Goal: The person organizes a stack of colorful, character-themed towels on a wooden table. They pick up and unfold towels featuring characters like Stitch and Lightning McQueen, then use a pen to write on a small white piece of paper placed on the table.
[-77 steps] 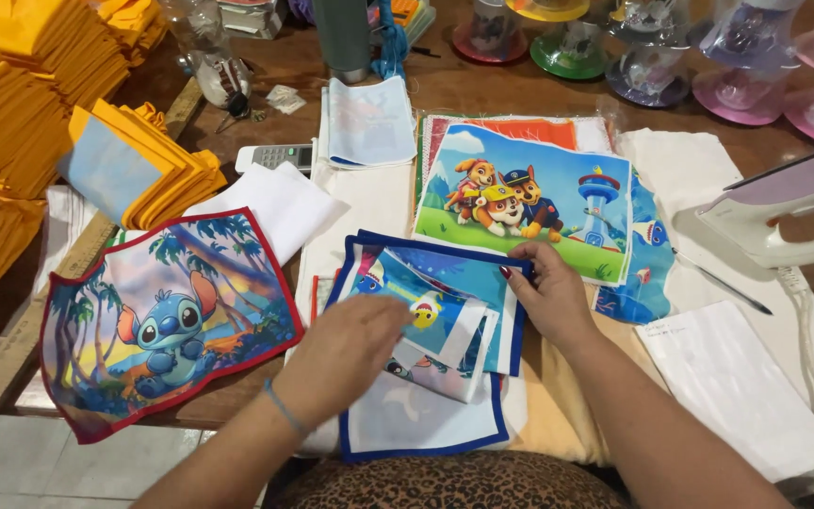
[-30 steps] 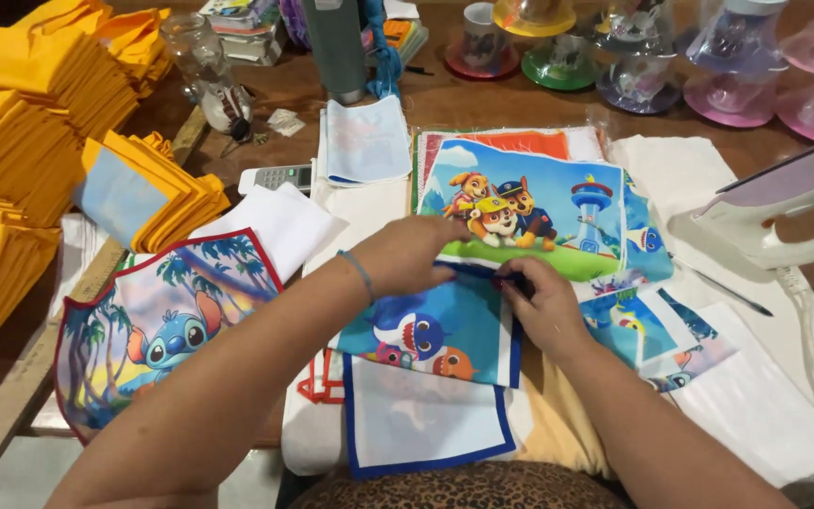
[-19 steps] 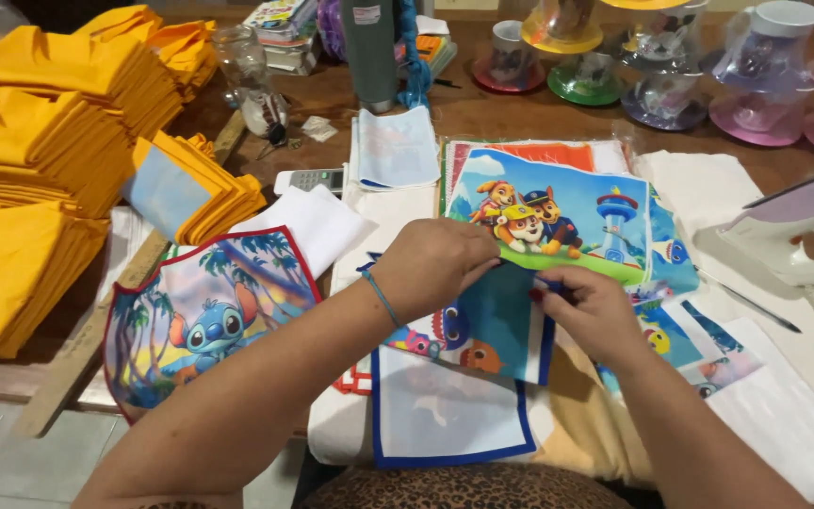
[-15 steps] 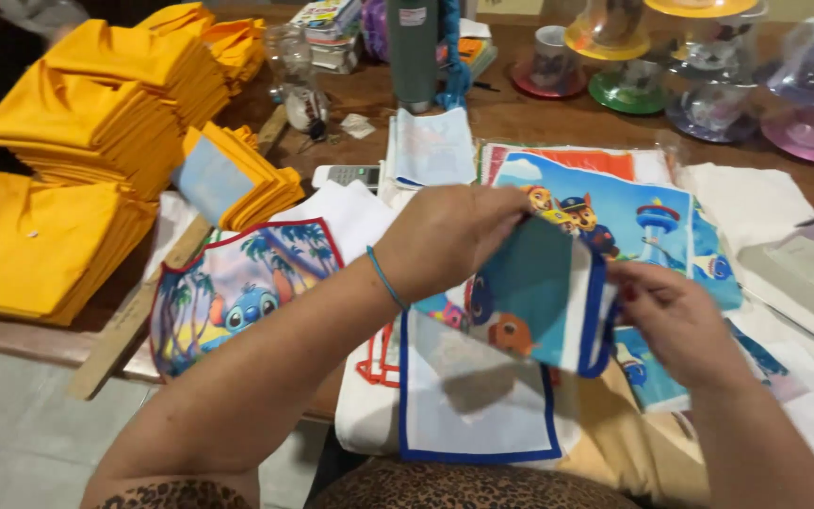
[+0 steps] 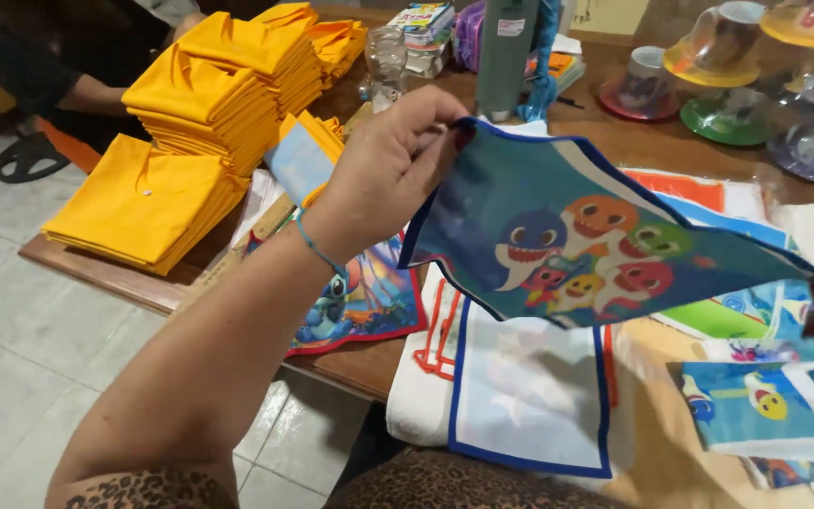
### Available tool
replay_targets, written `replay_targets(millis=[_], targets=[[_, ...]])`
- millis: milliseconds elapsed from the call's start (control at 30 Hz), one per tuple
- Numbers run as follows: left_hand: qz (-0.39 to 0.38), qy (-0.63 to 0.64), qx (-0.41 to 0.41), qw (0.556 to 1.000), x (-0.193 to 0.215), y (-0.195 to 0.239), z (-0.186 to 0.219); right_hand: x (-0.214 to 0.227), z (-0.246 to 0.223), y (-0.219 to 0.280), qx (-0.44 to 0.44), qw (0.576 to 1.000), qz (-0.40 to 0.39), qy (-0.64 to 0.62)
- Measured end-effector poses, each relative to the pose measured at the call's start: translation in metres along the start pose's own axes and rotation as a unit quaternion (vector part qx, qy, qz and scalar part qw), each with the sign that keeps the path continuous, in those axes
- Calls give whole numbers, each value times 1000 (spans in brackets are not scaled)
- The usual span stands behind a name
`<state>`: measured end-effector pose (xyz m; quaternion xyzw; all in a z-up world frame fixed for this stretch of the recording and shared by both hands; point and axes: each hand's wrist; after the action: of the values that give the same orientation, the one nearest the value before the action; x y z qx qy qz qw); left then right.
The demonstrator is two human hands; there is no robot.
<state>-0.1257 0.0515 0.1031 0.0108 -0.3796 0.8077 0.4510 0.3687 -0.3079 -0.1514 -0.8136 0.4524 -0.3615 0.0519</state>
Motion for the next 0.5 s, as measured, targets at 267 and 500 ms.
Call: replay_targets(millis=[267,500], targets=[[16,-22,217,976,-18,13,-53,-22,-225,39,-43,981,72,-178],[31,-19,293,956,-37,6,-148,-84,-196,-27,-59,996,34,-49]])
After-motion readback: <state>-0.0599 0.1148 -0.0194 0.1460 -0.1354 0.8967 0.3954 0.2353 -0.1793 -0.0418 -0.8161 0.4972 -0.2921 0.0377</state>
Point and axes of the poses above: each hand's wrist, its own y-axis away from the middle knuckle, its own x-axis out of the back of the hand, z = x × y, and after that the axes turned 5 degrees about y, right-handed
